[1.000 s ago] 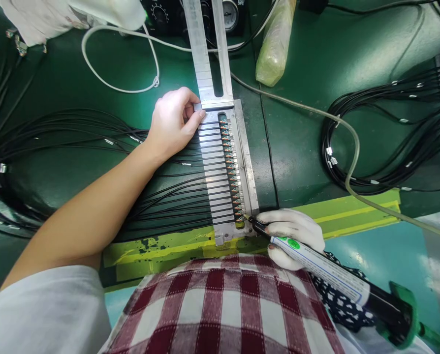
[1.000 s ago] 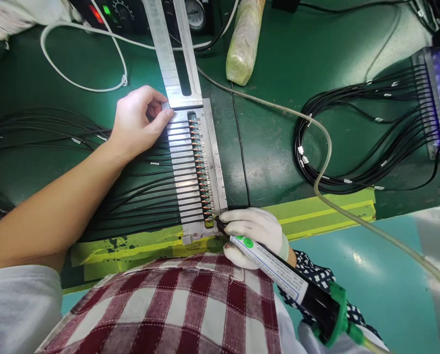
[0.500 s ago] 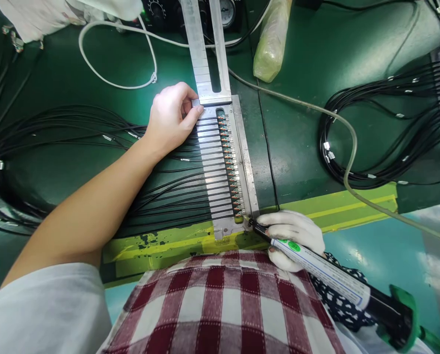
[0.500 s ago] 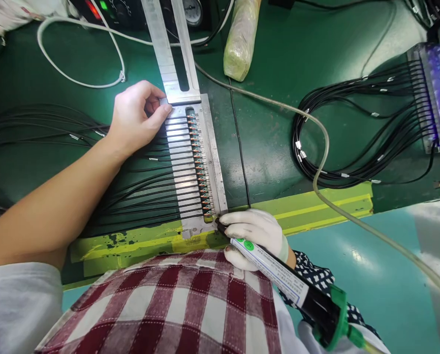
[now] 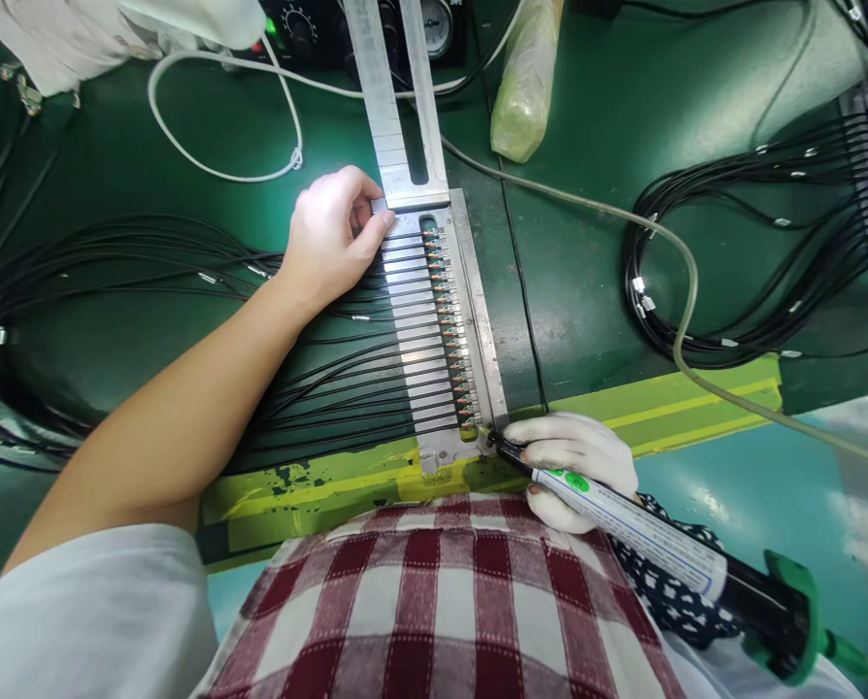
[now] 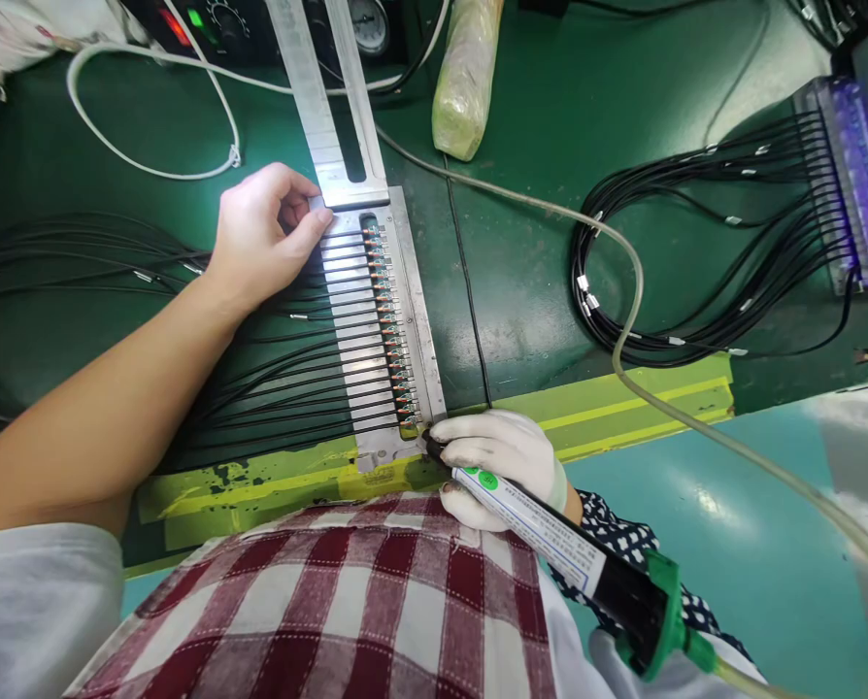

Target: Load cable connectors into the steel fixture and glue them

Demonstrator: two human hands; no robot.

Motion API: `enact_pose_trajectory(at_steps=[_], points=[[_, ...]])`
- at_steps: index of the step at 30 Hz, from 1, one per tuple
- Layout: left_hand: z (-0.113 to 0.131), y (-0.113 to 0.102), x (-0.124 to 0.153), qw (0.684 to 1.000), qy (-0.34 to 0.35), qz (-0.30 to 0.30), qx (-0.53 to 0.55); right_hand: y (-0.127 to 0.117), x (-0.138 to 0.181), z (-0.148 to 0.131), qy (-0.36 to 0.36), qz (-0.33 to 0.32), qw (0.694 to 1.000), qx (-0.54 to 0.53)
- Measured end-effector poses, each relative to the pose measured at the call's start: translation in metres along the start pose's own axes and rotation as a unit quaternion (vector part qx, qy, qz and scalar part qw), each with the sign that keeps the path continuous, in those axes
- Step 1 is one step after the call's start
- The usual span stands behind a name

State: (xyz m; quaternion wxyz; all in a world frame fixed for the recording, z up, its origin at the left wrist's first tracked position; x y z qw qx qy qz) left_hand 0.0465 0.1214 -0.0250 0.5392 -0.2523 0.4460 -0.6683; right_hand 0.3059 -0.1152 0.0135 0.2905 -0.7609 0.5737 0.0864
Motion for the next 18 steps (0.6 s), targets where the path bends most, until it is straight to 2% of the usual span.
enact_pose_trajectory(at_steps=[18], points=[[-0.0018, 0.0007, -0.0008, 0.999, 0.028, 0.016, -0.007, 0.0000, 0.0023, 0.0016, -0.003, -0.004, 1.000, -0.003]])
Point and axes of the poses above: each hand's wrist, its own x-axis away from the middle knuckle, its own y-axis out of the palm, z = x × y, the point moved 2 cm from there along -x, towards the middle knuckle, and after that the axes turned 9 degrees about -x, right-handed, at the moved point
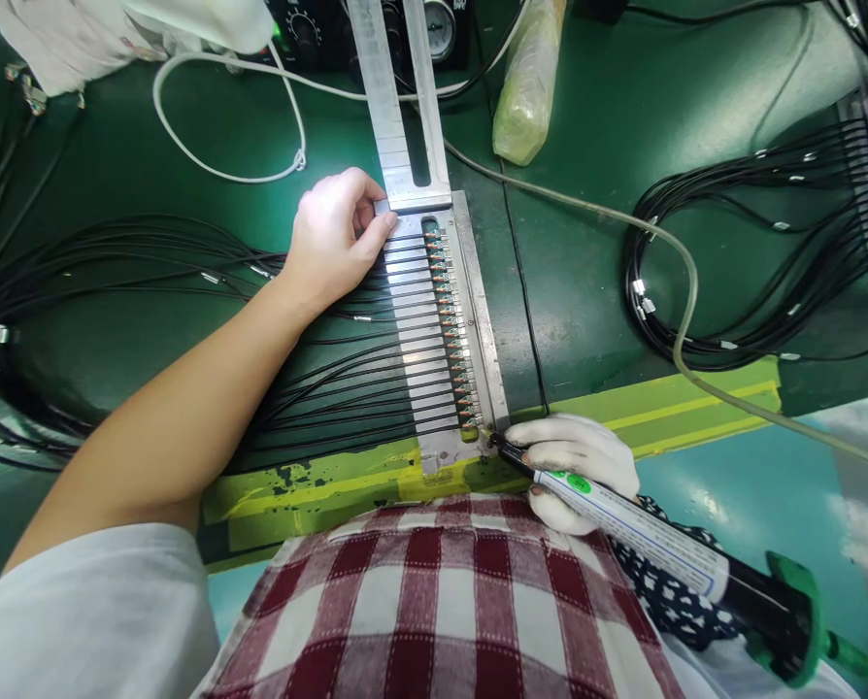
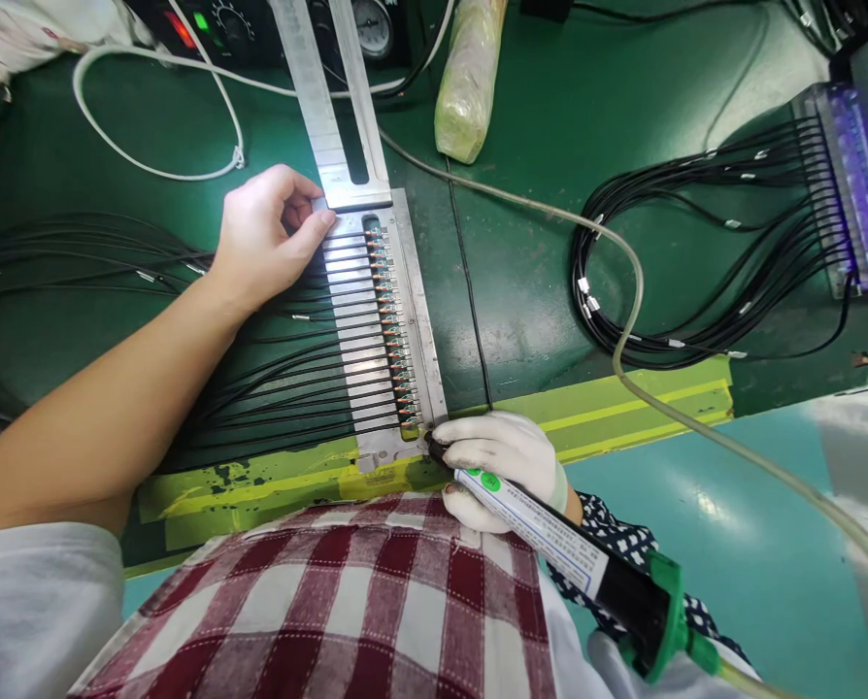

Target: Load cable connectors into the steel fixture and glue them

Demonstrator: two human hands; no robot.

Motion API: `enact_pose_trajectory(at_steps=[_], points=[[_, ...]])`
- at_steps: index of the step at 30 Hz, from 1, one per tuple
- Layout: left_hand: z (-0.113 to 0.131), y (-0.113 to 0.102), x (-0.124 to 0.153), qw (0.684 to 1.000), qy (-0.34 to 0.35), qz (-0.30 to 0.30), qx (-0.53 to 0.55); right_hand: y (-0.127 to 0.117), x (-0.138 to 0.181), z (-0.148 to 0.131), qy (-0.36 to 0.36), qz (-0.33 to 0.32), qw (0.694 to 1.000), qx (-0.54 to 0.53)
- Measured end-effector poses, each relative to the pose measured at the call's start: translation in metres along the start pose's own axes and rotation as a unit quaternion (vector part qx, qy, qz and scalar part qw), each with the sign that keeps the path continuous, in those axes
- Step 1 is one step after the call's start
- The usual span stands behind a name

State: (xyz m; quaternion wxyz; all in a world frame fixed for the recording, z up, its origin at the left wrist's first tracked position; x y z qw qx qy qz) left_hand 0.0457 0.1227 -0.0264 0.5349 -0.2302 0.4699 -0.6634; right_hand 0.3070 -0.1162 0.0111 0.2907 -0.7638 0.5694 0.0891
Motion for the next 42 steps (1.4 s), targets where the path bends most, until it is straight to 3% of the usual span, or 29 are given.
enact_pose_trajectory(at_steps=[15, 28, 31, 33, 36, 38, 42], points=[[-0.001, 0.001, 0.001, 0.999, -0.008, -0.023, -0.024, 0.001, 0.000, 0.002, -0.001, 0.022, 1.000, -0.007], [0.000, -0.001, -0.001, 0.999, -0.022, -0.009, 0.028, 0.001, -0.001, 0.003, 0.008, 0.019, 1.000, -0.007], [-0.001, 0.001, -0.002, 1.000, -0.011, 0.001, 0.015, -0.002, -0.002, 0.000, 0.004, 0.035, 0.999, -0.022], [-0.002, 0.004, -0.002, 1.000, -0.002, 0.011, 0.006, -0.004, -0.001, -0.001, 0.038, 0.065, 0.996, -0.049], [0.000, 0.007, -0.002, 0.999, 0.007, 0.036, 0.003, -0.005, 0.002, 0.001, 0.123, 0.140, 0.975, -0.124], [0.003, 0.006, -0.003, 0.999, 0.003, 0.043, 0.008, -0.005, 0.000, 0.007, 0.147, 0.212, 0.942, -0.213], [0.018, -0.014, -0.007, 0.997, -0.023, -0.038, -0.057, -0.017, -0.024, 0.029, 0.156, 0.286, 0.850, -0.414]])
Point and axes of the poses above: each hand's wrist, its own x-axis away from the middle knuckle, its own y-axis out of the palm, z = x × y, the point moved 2 cm from there along -x, towards the middle knuckle, and after that the axes turned 9 degrees about -x, right-handed, at the moved point
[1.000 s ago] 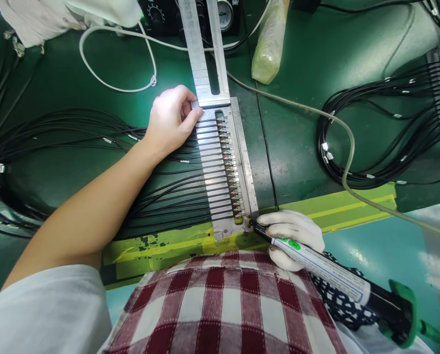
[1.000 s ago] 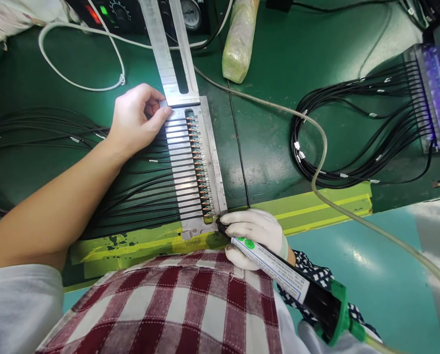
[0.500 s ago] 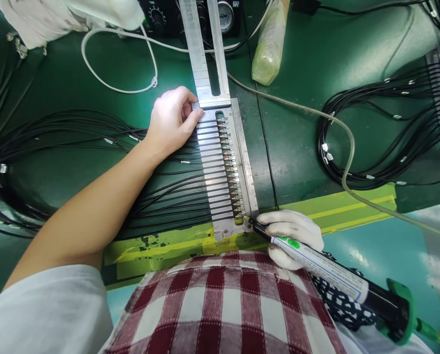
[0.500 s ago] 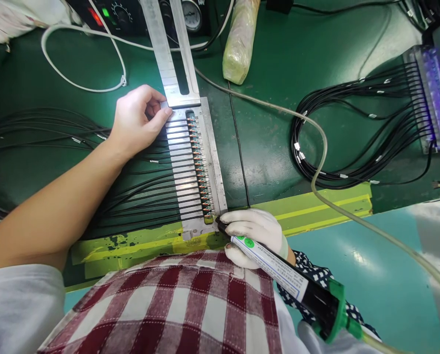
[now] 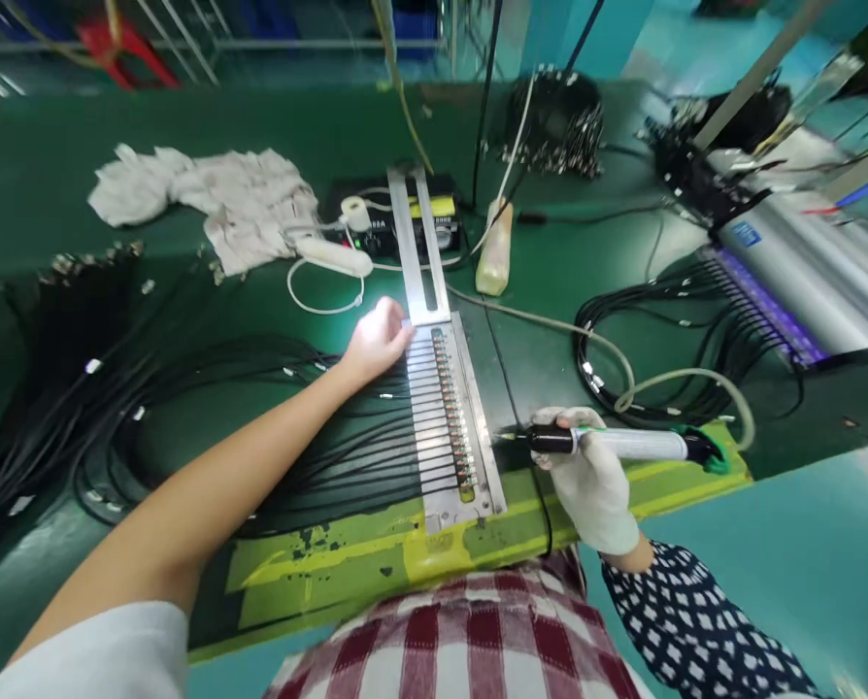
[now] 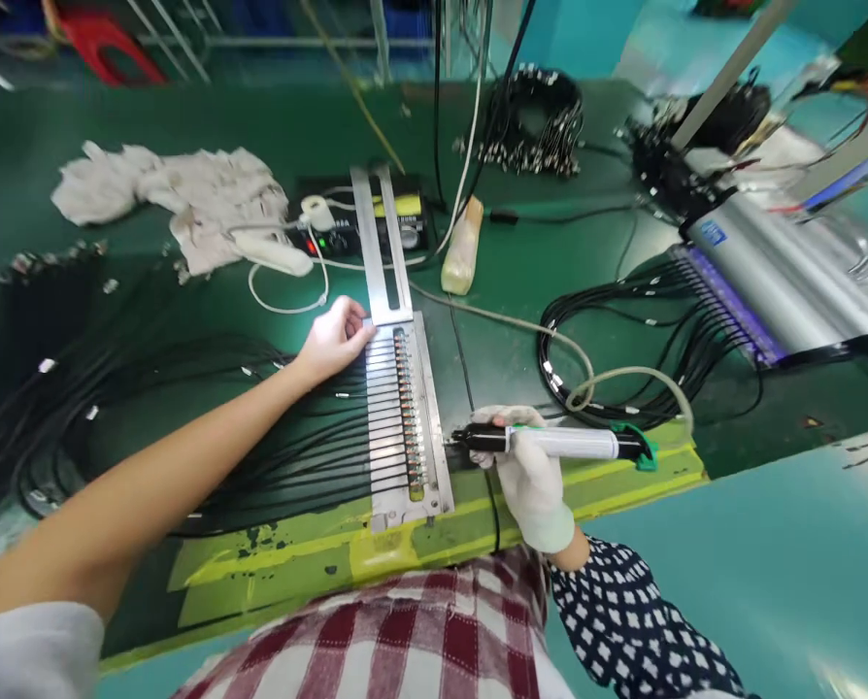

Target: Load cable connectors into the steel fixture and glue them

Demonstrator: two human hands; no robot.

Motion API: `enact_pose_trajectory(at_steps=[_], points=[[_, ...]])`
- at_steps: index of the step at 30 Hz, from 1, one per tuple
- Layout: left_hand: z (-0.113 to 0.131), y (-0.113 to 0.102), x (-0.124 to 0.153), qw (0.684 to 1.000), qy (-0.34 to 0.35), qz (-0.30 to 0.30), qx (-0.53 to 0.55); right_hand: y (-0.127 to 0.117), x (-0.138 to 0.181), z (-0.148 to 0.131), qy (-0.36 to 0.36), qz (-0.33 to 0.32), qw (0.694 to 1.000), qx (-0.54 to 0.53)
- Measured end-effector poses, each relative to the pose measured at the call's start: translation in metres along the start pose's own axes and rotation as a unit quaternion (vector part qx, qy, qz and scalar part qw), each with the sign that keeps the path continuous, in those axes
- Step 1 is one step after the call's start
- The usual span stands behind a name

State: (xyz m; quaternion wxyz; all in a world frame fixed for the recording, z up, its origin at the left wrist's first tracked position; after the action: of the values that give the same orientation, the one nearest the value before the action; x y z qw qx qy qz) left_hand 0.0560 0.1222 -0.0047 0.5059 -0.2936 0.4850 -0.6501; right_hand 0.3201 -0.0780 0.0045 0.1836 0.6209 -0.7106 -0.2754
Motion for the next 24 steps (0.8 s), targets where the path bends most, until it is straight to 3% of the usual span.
enact_pose_trajectory(at_steps=[2, 5, 7, 10, 13, 16, 18, 20, 24], points=[[0.018, -0.016, -0.004, 0.996, 0.017, -0.043, -0.083, -0.003, -0.025, -0.007, 0.009, 0.023, 0.998, -0.052], [0.062, -0.026, -0.021, 0.986, 0.071, -0.037, -0.148, -0.009, -0.060, -0.022, -0.021, 0.050, 0.995, -0.084], [0.097, -0.015, -0.045, 0.983, 0.092, -0.027, -0.155, -0.014, -0.076, -0.026, -0.050, 0.056, 0.992, -0.101], [0.142, 0.014, -0.092, 0.984, 0.054, -0.014, -0.169, -0.021, -0.088, -0.025, -0.071, 0.070, 0.988, -0.117], [0.161, 0.029, -0.117, 0.987, 0.014, -0.015, -0.161, -0.030, -0.088, -0.025, -0.071, 0.081, 0.987, -0.120], [0.147, 0.013, -0.095, 0.989, 0.071, -0.032, -0.124, -0.039, -0.087, -0.038, -0.094, 0.111, 0.979, -0.141], [0.121, -0.007, -0.057, 0.984, 0.152, -0.041, -0.081, -0.044, -0.089, -0.052, -0.110, 0.130, 0.971, -0.167], [0.090, -0.026, -0.009, 0.964, 0.258, -0.047, 0.028, -0.045, -0.095, -0.066, -0.113, 0.131, 0.966, -0.192], [0.028, -0.039, 0.075, 0.966, 0.254, -0.039, 0.024, -0.028, -0.108, -0.075, -0.090, 0.102, 0.973, -0.187]])
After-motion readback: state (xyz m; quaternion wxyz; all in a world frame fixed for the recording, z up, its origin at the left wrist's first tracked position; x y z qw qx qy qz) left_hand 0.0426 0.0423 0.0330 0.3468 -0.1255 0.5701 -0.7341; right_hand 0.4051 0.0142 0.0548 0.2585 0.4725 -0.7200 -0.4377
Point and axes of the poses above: each hand's wrist, its own x-axis away from the middle knuckle, its own y-axis out of the palm, z = x × y, the point moved 2 cm from there along -x, towards the middle knuckle, and after that the axes turned 9 degrees about -x, right-handed, at the moved point
